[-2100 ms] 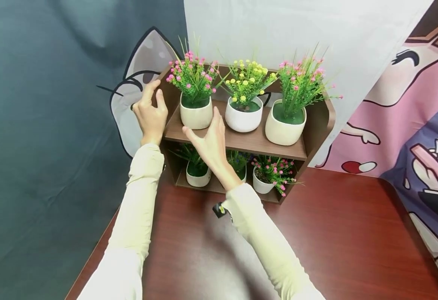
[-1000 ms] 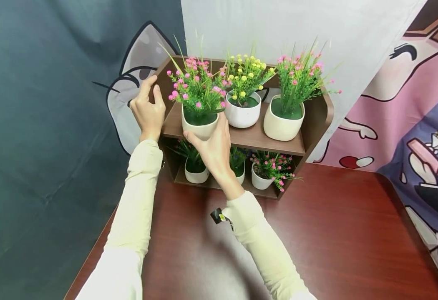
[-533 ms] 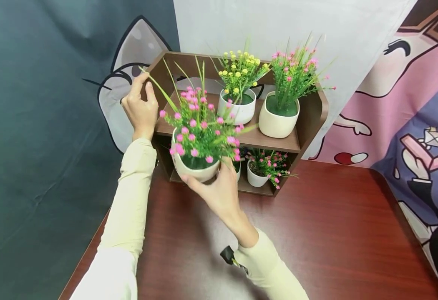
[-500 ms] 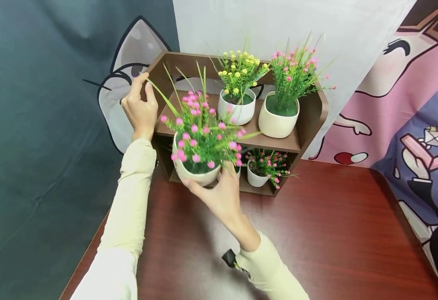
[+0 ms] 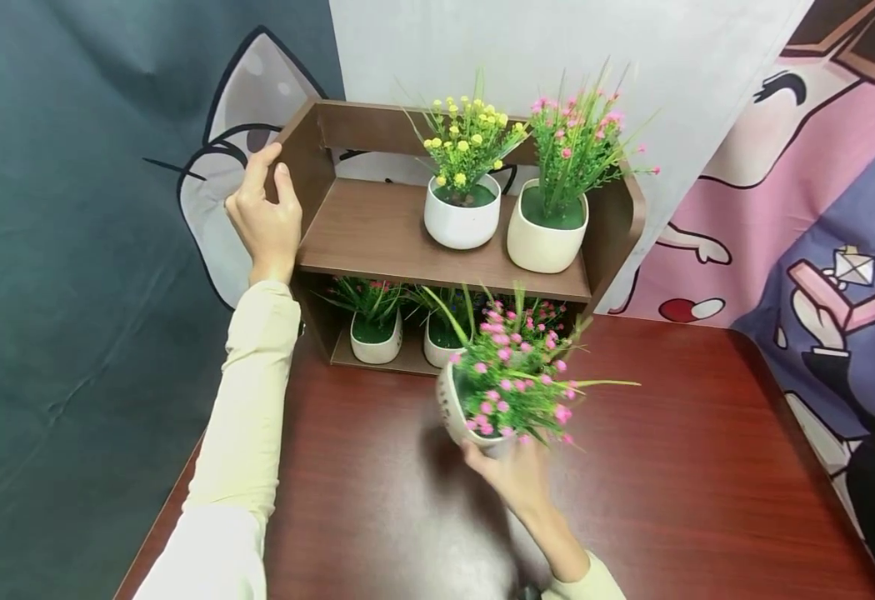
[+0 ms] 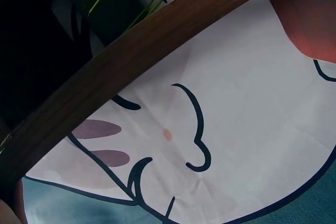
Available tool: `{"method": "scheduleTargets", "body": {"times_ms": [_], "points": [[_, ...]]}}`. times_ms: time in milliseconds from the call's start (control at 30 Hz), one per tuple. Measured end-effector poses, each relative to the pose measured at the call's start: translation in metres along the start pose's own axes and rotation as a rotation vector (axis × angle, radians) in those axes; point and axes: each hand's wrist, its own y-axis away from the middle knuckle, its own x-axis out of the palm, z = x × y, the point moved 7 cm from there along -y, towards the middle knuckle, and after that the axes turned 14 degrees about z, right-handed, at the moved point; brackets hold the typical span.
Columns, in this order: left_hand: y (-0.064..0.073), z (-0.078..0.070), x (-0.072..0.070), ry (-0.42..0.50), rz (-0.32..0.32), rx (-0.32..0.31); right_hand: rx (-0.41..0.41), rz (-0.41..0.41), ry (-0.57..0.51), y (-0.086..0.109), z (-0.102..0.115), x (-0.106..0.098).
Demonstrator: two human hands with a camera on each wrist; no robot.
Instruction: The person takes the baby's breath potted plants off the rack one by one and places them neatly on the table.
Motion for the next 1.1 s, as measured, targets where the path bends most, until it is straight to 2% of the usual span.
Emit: {"method": "scheduleTargets", "body": {"times_ms": [100,300,500,633,767,1000,1100], "points": [[-0.002,-0.001,-0.001,0.009,-0.005,0.003,0.092,-0.017,0.077,0.017,-0.028,-0.010],[-0.002,-0.002,-0.002,0.004,-0.006,0.011,0.240,-0.075,0.037,0.046,-0.075,-0.037],[-0.002,-0.002,-0.002,-0.010,0.002,0.019,0.315,-0.145,0.045,0.055,-0.116,-0.062],[-0.001,-0.001,-0.001,-0.012,0.007,0.012,0.326,-0.199,0.054,0.052,-0.143,-0.074],[-0.001,0.000,-0.003,-0.008,0.001,0.000,0.346,-0.221,0.064,0.040,-0.164,-0.078],[-0.002,-0.001,-0.001,0.005,-0.007,0.005,0.339,-0.201,-0.006,0.007,-0.197,-0.074],[-0.001,0.000,-0.002,0.001,-0.012,0.002,0.321,-0.187,0.009,-0.003,-0.206,-0.068]]}}
